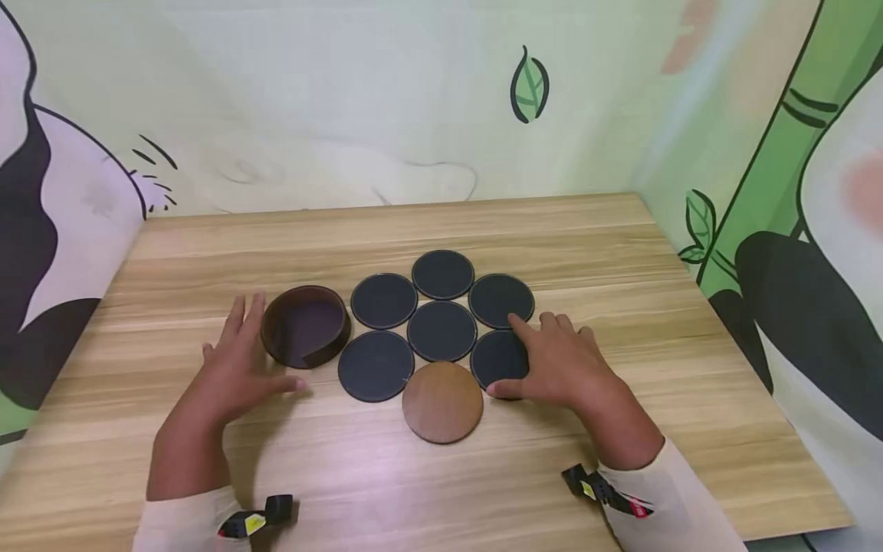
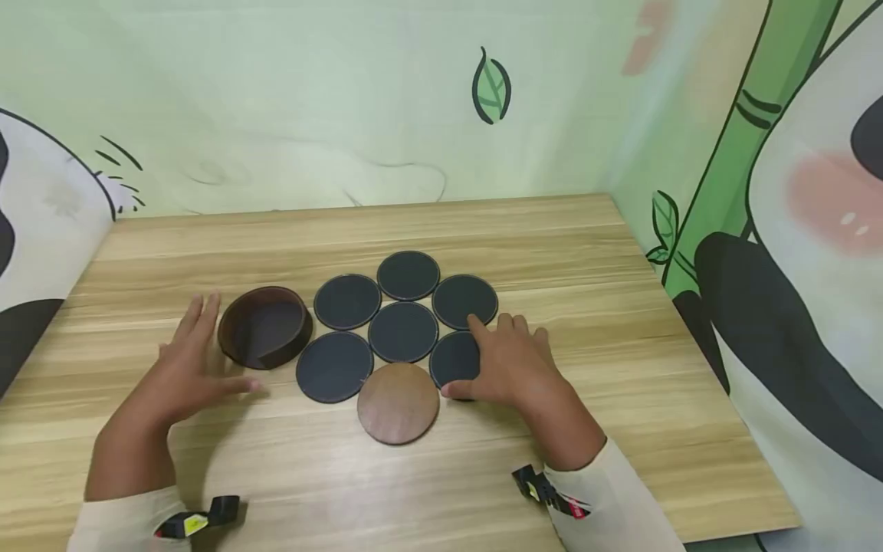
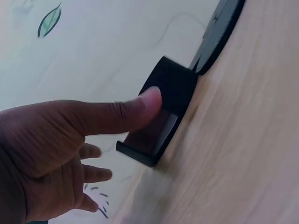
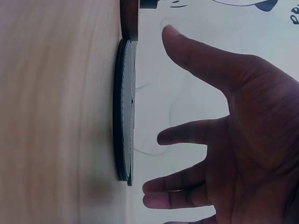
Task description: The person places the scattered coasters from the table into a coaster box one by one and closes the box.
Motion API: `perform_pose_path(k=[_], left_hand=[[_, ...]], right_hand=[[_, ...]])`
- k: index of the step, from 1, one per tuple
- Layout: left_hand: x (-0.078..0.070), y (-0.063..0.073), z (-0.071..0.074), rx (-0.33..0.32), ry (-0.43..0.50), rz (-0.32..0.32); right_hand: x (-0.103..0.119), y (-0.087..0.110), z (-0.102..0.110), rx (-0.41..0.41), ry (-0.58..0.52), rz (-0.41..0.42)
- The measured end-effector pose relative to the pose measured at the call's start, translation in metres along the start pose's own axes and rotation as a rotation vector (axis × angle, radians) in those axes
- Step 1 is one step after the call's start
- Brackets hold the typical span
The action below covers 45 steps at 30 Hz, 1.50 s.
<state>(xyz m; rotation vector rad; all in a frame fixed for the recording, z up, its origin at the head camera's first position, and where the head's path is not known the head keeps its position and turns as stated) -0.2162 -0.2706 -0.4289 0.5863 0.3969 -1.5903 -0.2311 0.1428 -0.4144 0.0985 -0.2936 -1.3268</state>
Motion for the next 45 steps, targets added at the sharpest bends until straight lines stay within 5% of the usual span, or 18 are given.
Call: perform_pose_path(k=[8, 30, 45], left_hand=[[0.013, -0.001, -0.002, 0.068, 0.068, 0.01], [0.021, 0.001, -0.002, 0.171, -0.069, 0.061], [0.038, -0.017, 0.003, 0.179, -0.092, 0.036]], right_hand=[[0.002, 0.001, -0.003, 0.014, 0.009, 0.031], [0.012, -0.006, -0.015, 0.067, 0.03, 0.062], [0.018, -0.004, -0.017, 0.104, 0.052, 0.107]])
Point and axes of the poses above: each hand's wrist, its own y-axis away from the middle knuckle, its own z-axis out of the back of the hand, x = y × z, the point moved 10 cm from there along -y, towards the middle knuckle, and after that the axes turned 2 degrees about -z, right-handed, at the moved point
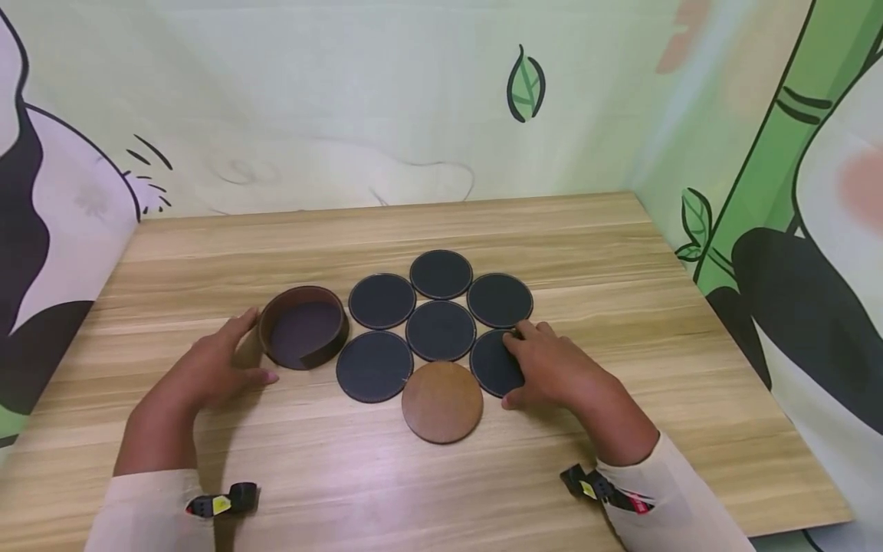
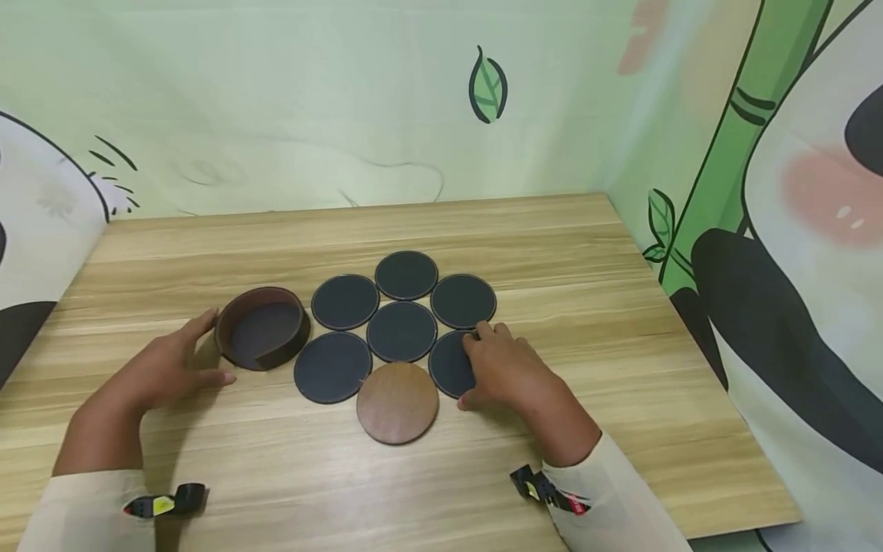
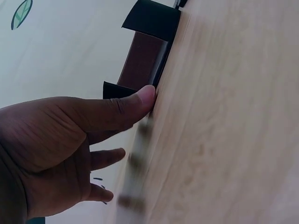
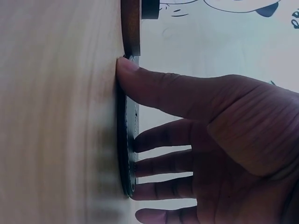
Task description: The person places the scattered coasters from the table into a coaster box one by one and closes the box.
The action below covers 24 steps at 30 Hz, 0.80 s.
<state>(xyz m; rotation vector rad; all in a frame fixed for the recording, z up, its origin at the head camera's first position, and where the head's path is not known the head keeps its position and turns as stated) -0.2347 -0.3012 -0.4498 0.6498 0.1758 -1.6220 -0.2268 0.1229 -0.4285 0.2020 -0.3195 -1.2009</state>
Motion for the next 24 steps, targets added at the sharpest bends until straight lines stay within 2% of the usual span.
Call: perform_pose_path(k=[6, 13, 24], left_hand=[[0.0041, -0.0056, -0.0033, 0.023, 0.049, -0.019], [0.009, -0.0058, -0.0011, 0.017, 0.045, -0.035], [0.007, -0.0044, -0.0047, 0.002, 0.089, -0.047]], right_hand=[[0.0003, 0.0021, -0.0023, 0.004, 0.0, 0.024], [-0.0008, 0.0026, 0.0001, -0.021, -0.045, 0.063], [0.0016, 0.0022, 0.0061, -0.019, 0.05, 0.045]])
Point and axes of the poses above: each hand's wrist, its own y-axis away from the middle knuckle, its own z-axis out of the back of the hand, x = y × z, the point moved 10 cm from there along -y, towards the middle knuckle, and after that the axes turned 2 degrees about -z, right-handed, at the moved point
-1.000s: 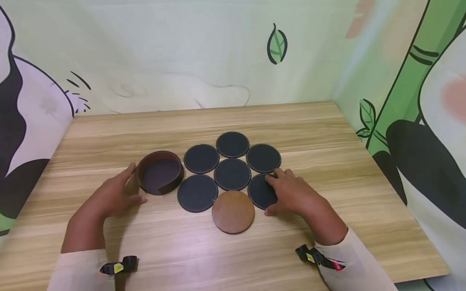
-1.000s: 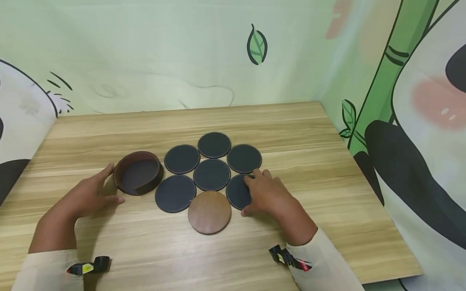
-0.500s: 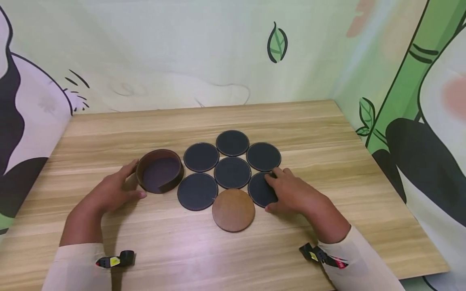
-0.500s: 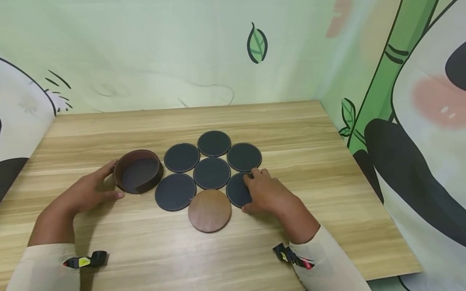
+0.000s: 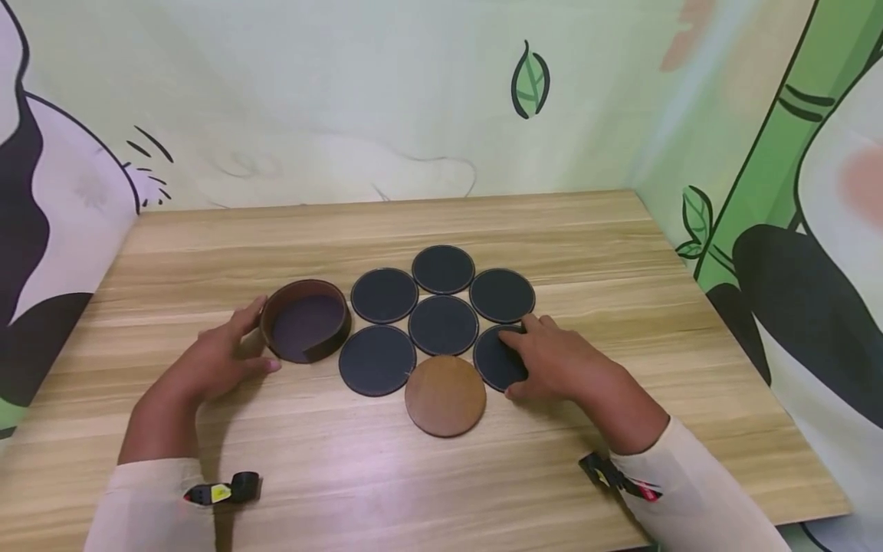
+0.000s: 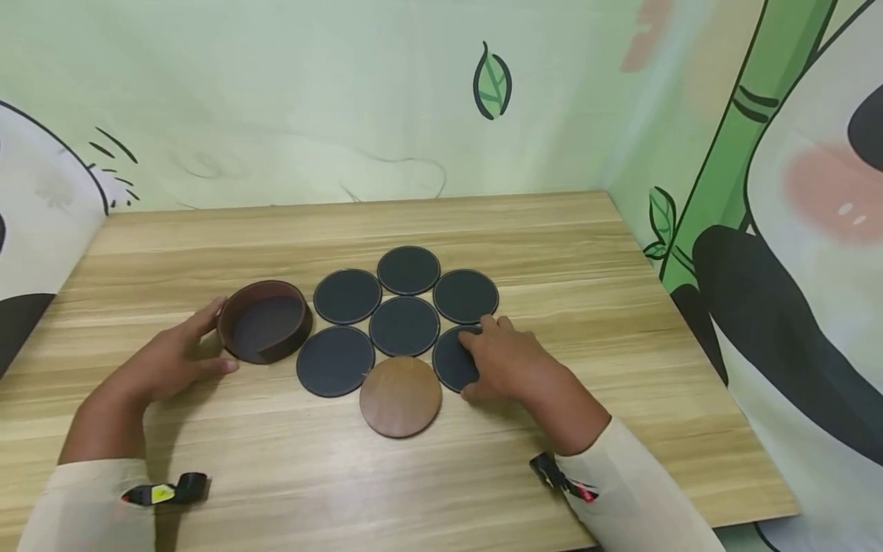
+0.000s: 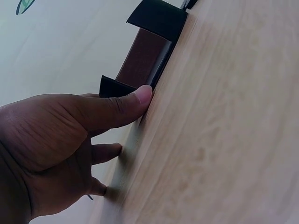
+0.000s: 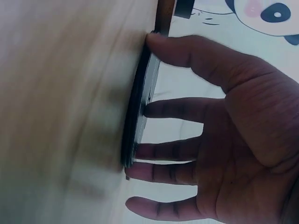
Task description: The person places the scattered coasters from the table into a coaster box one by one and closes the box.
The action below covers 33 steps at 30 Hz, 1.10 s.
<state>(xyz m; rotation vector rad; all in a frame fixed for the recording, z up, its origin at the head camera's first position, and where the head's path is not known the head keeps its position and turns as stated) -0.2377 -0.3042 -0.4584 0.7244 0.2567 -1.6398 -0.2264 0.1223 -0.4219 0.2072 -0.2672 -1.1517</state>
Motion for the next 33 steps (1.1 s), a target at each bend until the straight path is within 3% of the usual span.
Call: perform_pose_path(k=[4, 12, 25, 33], left_hand=[[-0.001, 0.001, 0.001, -0.013, 0.013, -0.006], [-0.003, 0.0, 0.001, -0.021, -0.005, -0.008], [-0.001, 0.0, 0.001, -0.028, -0.026, -0.014], [0.0, 0.001, 0.002, -0.04, -0.035, -0.002]], right_hand=[[0.002, 0.001, 0.003, -0.014, 0.014, 0.015], [-0.003, 0.003, 0.004, -0.016, -0.086, 0.008], [-0.006, 0.002, 0.007, 0.003, -0.033, -0.007], [-0.004, 0.003, 0.018, -0.051, -0.005, -0.013]])
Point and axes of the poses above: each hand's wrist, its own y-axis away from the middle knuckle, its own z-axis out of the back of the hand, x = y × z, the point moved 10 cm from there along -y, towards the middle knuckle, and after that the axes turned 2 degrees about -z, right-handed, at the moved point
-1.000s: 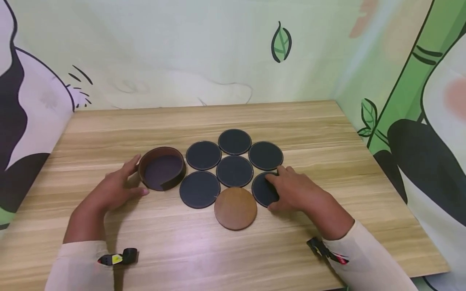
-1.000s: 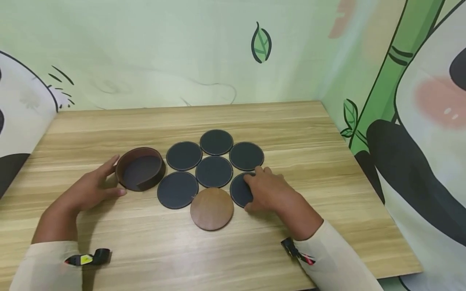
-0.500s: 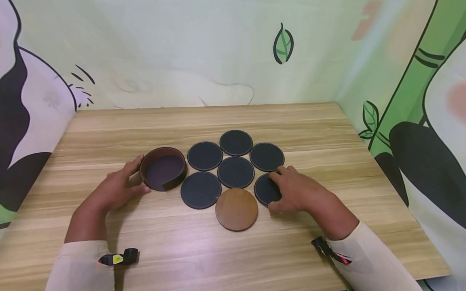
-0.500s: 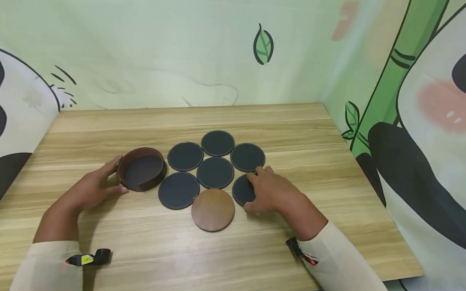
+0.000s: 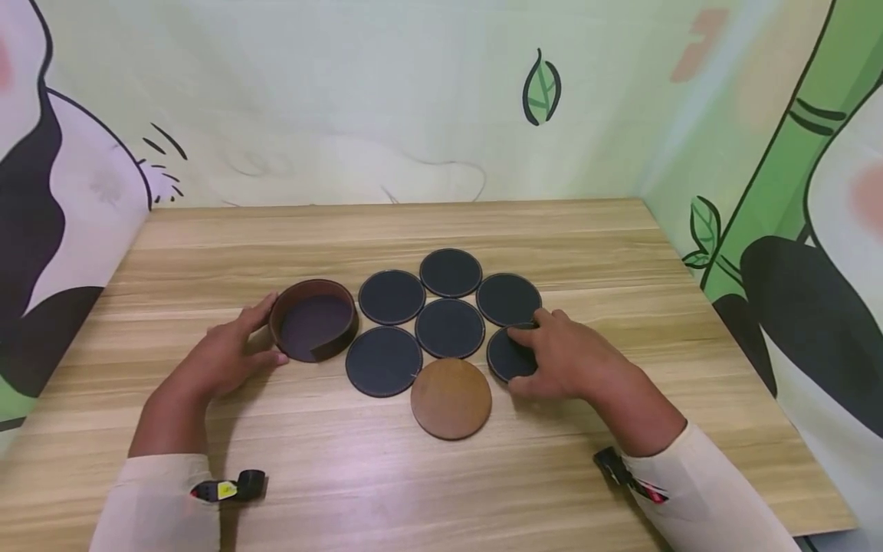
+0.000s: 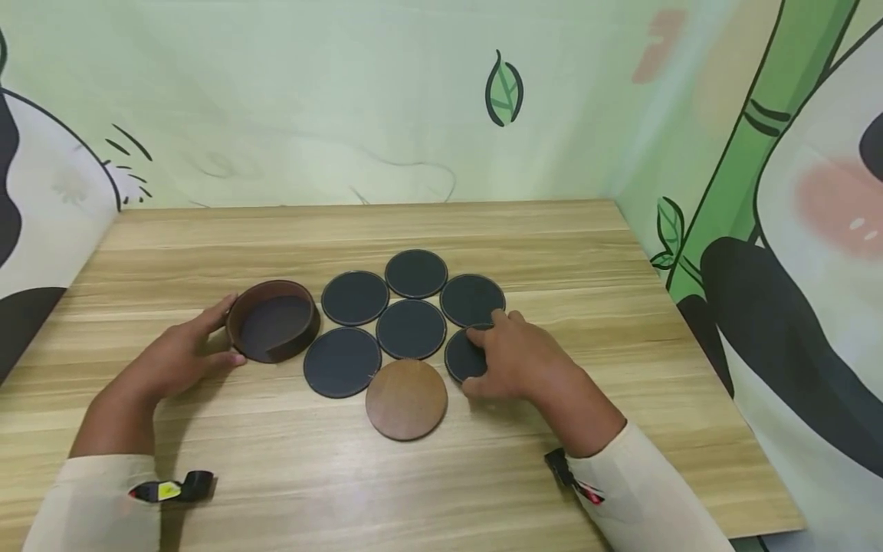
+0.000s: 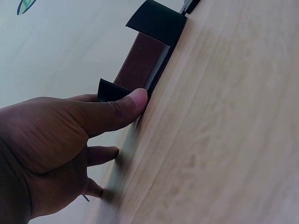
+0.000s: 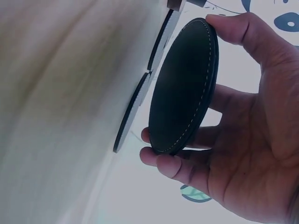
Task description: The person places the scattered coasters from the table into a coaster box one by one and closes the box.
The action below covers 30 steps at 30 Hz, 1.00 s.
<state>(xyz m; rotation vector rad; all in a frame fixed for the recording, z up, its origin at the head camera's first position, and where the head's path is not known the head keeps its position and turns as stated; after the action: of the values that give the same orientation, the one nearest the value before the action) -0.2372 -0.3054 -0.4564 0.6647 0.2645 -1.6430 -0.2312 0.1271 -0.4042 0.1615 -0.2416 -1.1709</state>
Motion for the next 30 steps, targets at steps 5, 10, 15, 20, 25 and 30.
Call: perform_pose_path(k=[5, 10, 15, 20, 25, 30], left_hand=[[0.001, 0.0, 0.0, -0.003, -0.011, 0.005], [-0.001, -0.001, 0.001, -0.009, -0.009, -0.006], [-0.002, -0.001, 0.001, -0.014, -0.022, -0.005], [0.0, 0.0, 0.001, -0.015, -0.023, 0.006], [0.001, 0.0, 0.0, -0.01, -0.021, 0.013], [0.002, -0.001, -0.002, -0.012, -0.015, 0.007]], right_hand=[[0.009, -0.001, 0.01, -0.064, -0.006, 0.042], [0.021, -0.002, 0.022, -0.137, -0.006, 0.068], [0.034, -0.003, 0.033, -0.197, 0.01, 0.079], [0.047, -0.007, 0.04, -0.242, 0.027, 0.086], [0.058, -0.013, 0.045, -0.283, 0.043, 0.096], [0.069, -0.022, 0.05, -0.302, 0.042, 0.098]])
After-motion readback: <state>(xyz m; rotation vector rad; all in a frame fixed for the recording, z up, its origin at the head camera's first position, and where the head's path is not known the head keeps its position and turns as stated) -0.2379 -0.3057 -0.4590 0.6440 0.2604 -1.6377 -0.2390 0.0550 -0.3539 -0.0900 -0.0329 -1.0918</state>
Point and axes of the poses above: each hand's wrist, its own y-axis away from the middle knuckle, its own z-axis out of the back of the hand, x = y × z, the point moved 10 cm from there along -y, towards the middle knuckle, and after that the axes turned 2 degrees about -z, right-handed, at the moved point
